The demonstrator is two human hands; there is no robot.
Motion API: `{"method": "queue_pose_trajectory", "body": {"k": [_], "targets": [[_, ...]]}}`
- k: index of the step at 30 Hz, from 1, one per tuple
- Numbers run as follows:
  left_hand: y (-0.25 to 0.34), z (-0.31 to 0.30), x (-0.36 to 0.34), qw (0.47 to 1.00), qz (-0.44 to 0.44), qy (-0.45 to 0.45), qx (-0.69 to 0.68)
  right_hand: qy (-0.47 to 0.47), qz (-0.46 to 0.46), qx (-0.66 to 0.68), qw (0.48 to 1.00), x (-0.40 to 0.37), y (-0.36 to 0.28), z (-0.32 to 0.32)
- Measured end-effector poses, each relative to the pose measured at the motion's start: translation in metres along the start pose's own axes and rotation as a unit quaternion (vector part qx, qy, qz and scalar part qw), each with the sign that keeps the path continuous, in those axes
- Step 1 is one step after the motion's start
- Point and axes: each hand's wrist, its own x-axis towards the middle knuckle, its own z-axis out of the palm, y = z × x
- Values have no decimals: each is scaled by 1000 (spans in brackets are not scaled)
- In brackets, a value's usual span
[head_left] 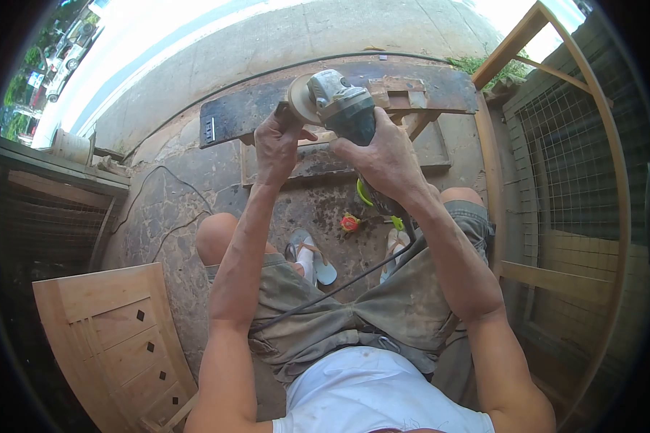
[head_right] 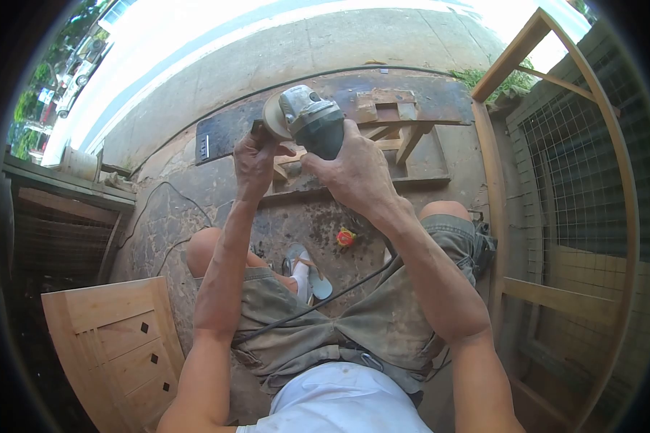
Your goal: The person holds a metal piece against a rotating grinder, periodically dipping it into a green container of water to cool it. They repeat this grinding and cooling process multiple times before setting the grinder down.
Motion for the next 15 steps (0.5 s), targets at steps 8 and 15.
{"method": "queue_pose_trajectory", "body": {"k": [8, 15], "targets": [[-3, -1, 0, 1000, 13, -5, 15, -1, 5, 11, 1000, 1, 1, 1], [8, -6, 1, 999, -17, 23, 28, -1, 25, -5, 1000, 1, 4, -3]]}}
